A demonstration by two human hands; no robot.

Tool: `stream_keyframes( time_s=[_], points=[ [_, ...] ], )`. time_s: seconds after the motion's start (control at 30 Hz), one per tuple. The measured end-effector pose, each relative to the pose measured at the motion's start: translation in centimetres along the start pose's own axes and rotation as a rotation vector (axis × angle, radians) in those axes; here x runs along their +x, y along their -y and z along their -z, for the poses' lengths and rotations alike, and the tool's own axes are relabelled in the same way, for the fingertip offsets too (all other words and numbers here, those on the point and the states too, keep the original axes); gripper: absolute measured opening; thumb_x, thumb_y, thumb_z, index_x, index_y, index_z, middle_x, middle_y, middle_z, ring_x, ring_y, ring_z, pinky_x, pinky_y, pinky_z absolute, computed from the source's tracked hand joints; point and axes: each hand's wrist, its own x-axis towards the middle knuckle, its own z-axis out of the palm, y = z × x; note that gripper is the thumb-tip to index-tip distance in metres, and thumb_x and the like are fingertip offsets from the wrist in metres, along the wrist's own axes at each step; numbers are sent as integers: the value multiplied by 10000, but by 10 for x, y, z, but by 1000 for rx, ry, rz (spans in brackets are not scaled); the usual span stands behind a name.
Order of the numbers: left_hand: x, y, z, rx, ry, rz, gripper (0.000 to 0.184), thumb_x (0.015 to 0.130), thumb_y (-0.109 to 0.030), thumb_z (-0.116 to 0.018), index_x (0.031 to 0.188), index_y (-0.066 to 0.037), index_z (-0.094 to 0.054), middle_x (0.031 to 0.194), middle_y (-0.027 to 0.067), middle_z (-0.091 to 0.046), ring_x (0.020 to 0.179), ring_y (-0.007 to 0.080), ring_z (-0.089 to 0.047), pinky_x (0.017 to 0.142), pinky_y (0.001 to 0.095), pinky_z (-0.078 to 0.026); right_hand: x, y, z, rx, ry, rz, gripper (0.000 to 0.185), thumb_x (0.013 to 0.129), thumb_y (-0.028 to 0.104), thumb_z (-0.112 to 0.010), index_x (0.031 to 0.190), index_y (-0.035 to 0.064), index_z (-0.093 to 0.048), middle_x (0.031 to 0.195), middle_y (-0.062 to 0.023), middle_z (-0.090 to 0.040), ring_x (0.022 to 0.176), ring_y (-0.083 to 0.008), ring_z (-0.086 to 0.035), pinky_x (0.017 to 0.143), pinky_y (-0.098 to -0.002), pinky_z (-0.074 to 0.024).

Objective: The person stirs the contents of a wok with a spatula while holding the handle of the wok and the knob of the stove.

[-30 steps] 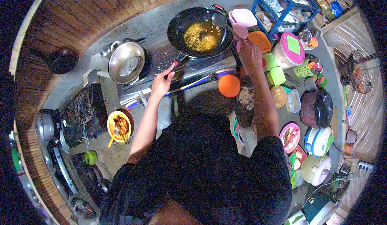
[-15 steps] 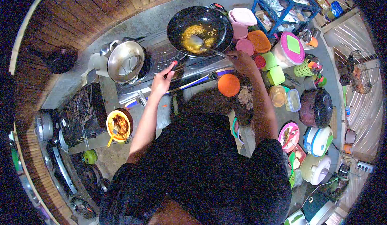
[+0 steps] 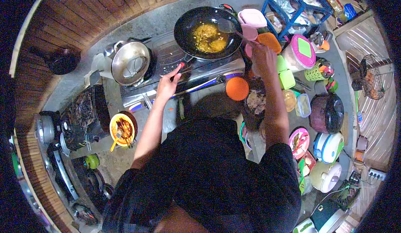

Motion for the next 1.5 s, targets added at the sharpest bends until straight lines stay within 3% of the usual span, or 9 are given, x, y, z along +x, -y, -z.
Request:
stream_keyframes(
  time_s=[0.2,0.3,0.47,0.7,0.97,1.17,1.23,1.33,1.5],
  points=[
    [2,2,-1,-3,21,22,389,957,-274,-593,1338,-347,-562,1260,148,-621,1155,313,-613,960,359,-482,3,-22,-4,-57,23,96,234,886,169,-571,1073,126,-706,892,-196,-689,834,-379,-671,734,-484,-533],
    [-1,-2,1,-3,15,11,382,959,-271,-591,1333,-344,-567,1249,150,-627,1155,312,-614,959,359,-482,5,-14,6,-25,271,56,238,882,159,-573,1068,119,-717,924,-201,-690,871,-385,-663,771,-474,-531],
    [-2,-8,3,7,18,40,377,959,-257,-592,1327,-336,-575,1230,156,-637,1159,309,-611,958,356,-481,-2,12,-1,419,375,141,243,918,182,-593,1108,87,-711,965,-189,-704,890,-347,-681,771,-432,-523],
    [-2,-6,3,-11,23,26,384,956,-259,-596,1333,-328,-570,1239,161,-628,1153,317,-612,960,356,-481,-2,17,-12,623,274,97,241,937,172,-564,1121,82,-692,945,-198,-698,868,-382,-677,808,-433,-526],
    [-1,-2,0,-22,3,1,388,954,-259,-602,1336,-321,-569,1241,151,-633,1163,306,-610,969,351,-475,13,9,-9,174,-84,-54,261,949,251,-522,1104,114,-681,897,-181,-695,815,-372,-680,673,-509,-542],
    [-1,-4,2,-32,27,47,387,954,-259,-603,1336,-311,-572,1243,148,-635,1168,295,-611,977,345,-470,16,-4,-38,73,-112,-14,248,947,248,-547,1123,162,-699,912,-220,-685,805,-407,-668,694,-506,-525],
    [0,2,-2,-17,-48,-78,399,947,-309,-592,1335,-393,-547,1107,155,-676,990,358,-654,856,409,-511,16,-7,-50,188,-110,36,215,929,225,-566,1055,116,-703,917,-203,-682,836,-389,-664,738,-483,-527],
    [0,-3,2,2,22,32,384,954,-265,-603,1332,-323,-573,1239,155,-634,1161,301,-614,969,347,-474,12,-9,-58,379,-53,52,196,917,200,-588,1000,71,-712,908,-181,-680,864,-363,-662,794,-445,-523],
    [0,-3,2,-8,27,43,383,955,-267,-604,1332,-327,-572,1239,155,-633,1162,300,-612,964,348,-477,6,6,-32,529,207,-10,233,940,216,-584,1084,86,-712,915,-174,-693,857,-339,-668,794,-421,-508]
  ],
)
